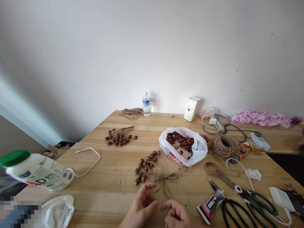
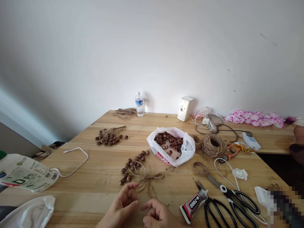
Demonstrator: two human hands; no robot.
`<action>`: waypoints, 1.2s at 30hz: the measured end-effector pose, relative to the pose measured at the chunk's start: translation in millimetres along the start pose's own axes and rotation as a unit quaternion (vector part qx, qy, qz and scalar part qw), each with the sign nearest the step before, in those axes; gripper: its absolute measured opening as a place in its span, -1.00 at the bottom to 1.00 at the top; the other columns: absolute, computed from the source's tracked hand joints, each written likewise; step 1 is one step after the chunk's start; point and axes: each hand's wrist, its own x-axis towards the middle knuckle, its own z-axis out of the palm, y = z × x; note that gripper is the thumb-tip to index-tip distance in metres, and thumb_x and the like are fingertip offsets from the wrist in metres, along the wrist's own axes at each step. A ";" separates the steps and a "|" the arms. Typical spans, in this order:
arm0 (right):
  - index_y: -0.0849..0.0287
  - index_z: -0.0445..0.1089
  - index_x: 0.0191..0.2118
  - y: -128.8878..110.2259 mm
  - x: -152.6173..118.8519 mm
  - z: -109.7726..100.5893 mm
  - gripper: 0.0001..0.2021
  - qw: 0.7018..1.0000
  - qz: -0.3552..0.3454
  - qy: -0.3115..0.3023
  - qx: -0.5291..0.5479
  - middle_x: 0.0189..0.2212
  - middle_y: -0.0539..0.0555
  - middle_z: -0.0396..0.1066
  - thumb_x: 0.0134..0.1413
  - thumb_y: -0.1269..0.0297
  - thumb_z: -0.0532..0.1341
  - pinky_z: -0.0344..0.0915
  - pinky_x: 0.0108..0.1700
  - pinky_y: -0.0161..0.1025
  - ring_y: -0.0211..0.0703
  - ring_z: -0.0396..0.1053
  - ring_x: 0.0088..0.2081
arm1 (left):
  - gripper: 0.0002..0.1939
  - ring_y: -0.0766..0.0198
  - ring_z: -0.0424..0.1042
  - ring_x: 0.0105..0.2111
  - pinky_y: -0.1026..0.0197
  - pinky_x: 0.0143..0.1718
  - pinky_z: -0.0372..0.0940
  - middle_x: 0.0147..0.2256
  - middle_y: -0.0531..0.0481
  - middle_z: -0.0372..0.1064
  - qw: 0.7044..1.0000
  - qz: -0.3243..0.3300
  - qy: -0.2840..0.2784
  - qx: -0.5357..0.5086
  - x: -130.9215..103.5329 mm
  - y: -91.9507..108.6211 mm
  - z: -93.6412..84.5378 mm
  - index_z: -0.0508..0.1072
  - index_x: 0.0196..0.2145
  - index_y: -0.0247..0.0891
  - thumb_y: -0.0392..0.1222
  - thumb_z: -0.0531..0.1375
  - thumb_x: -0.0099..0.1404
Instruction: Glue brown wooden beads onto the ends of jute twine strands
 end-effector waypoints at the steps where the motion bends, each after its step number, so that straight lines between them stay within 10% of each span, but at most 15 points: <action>1: 0.23 0.20 -0.19 -0.2 0.1 0.2 -0.48 1.000 -0.003 -0.001 0.000 -0.69 -0.18 0.10 -0.12 -0.11 0.25 0.05 -0.57 -0.42 -0.35 0.21 -0.62 | -0.52 0.37 0.13 -0.51 0.32 -0.46 0.06 -0.55 0.16 0.16 1.000 0.001 0.002 0.001 0.1 -0.5 -0.2 0.24 -0.12 -0.21 -0.08 0.29 0.03; 36: 0.21 0.12 -0.18 -4.8 -4.2 4.2 -0.60 0.997 0.011 -0.046 0.063 -0.67 -0.17 0.23 0.02 0.02 0.20 0.14 -0.71 -0.46 -0.42 0.15 -0.76 | -0.62 0.40 0.13 -0.52 0.33 -0.48 0.06 -0.53 0.19 0.14 0.998 0.053 -0.009 0.039 0.0 -5.7 -3.5 0.15 -0.12 -0.20 -0.17 0.19 0.15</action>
